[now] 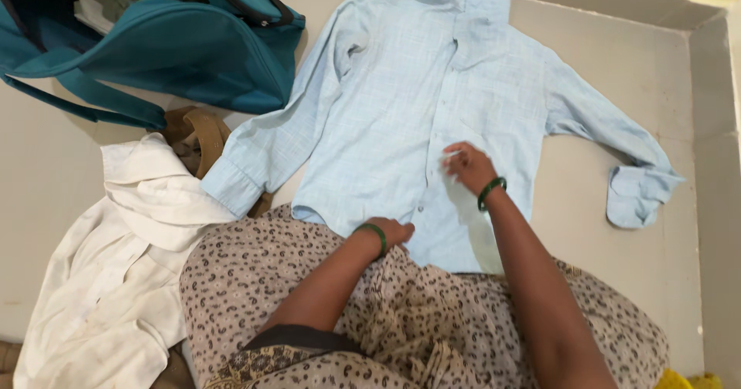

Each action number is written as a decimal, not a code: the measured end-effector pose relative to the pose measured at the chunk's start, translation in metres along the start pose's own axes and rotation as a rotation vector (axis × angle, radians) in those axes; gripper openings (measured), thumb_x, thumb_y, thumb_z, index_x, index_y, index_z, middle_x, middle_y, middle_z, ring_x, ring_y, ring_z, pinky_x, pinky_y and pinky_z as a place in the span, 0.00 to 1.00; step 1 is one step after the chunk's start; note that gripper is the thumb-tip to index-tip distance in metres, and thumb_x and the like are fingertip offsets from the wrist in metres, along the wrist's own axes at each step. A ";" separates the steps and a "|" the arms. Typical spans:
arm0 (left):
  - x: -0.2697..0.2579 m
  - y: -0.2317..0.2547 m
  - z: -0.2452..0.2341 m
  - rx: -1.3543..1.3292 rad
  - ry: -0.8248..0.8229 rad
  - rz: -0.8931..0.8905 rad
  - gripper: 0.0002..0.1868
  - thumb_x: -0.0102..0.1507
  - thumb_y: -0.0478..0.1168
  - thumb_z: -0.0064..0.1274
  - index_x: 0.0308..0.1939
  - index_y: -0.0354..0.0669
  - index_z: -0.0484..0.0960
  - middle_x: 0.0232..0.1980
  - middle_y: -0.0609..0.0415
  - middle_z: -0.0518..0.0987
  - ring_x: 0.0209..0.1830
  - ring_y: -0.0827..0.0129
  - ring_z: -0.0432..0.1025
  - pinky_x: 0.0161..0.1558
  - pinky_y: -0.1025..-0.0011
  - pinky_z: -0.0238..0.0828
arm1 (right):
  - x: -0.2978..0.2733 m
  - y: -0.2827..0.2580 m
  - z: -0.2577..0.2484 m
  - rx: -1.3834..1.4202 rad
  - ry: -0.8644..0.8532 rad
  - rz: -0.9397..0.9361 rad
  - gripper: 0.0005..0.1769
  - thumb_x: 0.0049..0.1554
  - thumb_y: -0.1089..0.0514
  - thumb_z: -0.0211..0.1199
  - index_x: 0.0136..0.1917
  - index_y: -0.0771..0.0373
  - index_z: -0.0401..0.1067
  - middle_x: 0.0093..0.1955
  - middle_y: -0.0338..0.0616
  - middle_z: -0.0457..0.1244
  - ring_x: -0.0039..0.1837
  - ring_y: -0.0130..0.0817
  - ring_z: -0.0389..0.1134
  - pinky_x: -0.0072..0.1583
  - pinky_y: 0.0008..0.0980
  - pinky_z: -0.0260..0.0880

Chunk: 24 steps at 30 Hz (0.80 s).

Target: The person sits on the floor and folds a light blue long-sleeved shirt. They smooth the fabric, fold the sleeves inward, and button the shirt while arranging it on the floor.

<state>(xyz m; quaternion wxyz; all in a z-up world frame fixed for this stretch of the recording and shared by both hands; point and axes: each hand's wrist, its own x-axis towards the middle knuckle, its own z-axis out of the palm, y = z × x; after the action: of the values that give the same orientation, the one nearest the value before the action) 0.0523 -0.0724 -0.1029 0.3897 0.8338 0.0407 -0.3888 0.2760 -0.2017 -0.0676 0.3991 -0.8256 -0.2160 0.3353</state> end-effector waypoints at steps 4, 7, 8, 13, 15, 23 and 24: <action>0.018 -0.013 0.017 0.289 0.011 0.203 0.12 0.69 0.38 0.39 0.55 0.42 0.73 0.51 0.38 0.82 0.50 0.46 0.78 0.50 0.50 0.73 | 0.084 -0.011 -0.016 -0.071 0.311 -0.008 0.07 0.59 0.61 0.59 0.52 0.59 0.73 0.39 0.39 0.71 0.37 0.26 0.71 0.37 0.27 0.71; 0.018 -0.008 0.020 0.322 0.007 0.214 0.14 0.68 0.37 0.42 0.55 0.41 0.76 0.55 0.37 0.80 0.53 0.46 0.77 0.51 0.50 0.74 | 0.141 -0.027 -0.026 -0.125 0.490 -0.011 0.06 0.59 0.56 0.64 0.47 0.59 0.72 0.37 0.40 0.70 0.37 0.31 0.73 0.41 0.32 0.71; 0.017 -0.006 0.020 0.301 0.007 0.217 0.14 0.68 0.38 0.42 0.56 0.42 0.76 0.57 0.38 0.79 0.55 0.46 0.76 0.52 0.50 0.74 | 0.160 -0.033 -0.031 -0.285 0.565 -0.105 0.09 0.59 0.54 0.67 0.47 0.59 0.73 0.37 0.42 0.70 0.40 0.37 0.73 0.45 0.36 0.72; 0.007 0.011 0.005 0.178 -0.052 0.185 0.15 0.66 0.36 0.45 0.56 0.43 0.78 0.57 0.41 0.79 0.56 0.47 0.75 0.53 0.50 0.74 | 0.222 -0.065 -0.041 -0.715 0.598 -0.008 0.24 0.56 0.45 0.70 0.56 0.62 0.67 0.46 0.52 0.70 0.51 0.55 0.71 0.51 0.52 0.69; -0.002 0.015 -0.006 0.123 -0.094 0.159 0.12 0.64 0.37 0.51 0.50 0.39 0.83 0.55 0.41 0.82 0.55 0.49 0.77 0.53 0.53 0.75 | 0.245 -0.070 -0.040 -0.857 0.556 0.090 0.29 0.56 0.41 0.69 0.57 0.64 0.65 0.51 0.57 0.68 0.52 0.58 0.70 0.50 0.53 0.69; -0.001 0.030 -0.014 0.062 -0.120 0.045 0.11 0.65 0.33 0.53 0.49 0.37 0.86 0.55 0.41 0.83 0.55 0.51 0.78 0.50 0.54 0.76 | 0.309 -0.034 -0.051 -0.383 0.921 0.319 0.20 0.63 0.46 0.53 0.44 0.62 0.78 0.49 0.53 0.72 0.51 0.52 0.74 0.53 0.47 0.73; 0.000 0.030 -0.012 0.051 -0.173 0.041 0.11 0.64 0.33 0.53 0.49 0.37 0.86 0.54 0.42 0.83 0.55 0.52 0.78 0.50 0.55 0.76 | 0.312 -0.031 -0.049 -0.480 0.923 0.310 0.20 0.63 0.46 0.53 0.43 0.61 0.78 0.46 0.53 0.71 0.49 0.52 0.73 0.50 0.48 0.73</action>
<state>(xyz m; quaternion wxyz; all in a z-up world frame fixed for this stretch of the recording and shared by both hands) 0.0712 -0.0855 -0.0796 0.3785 0.8073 -0.0199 -0.4524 0.5217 -0.0139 -0.1394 0.1984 -0.9773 0.0355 -0.0658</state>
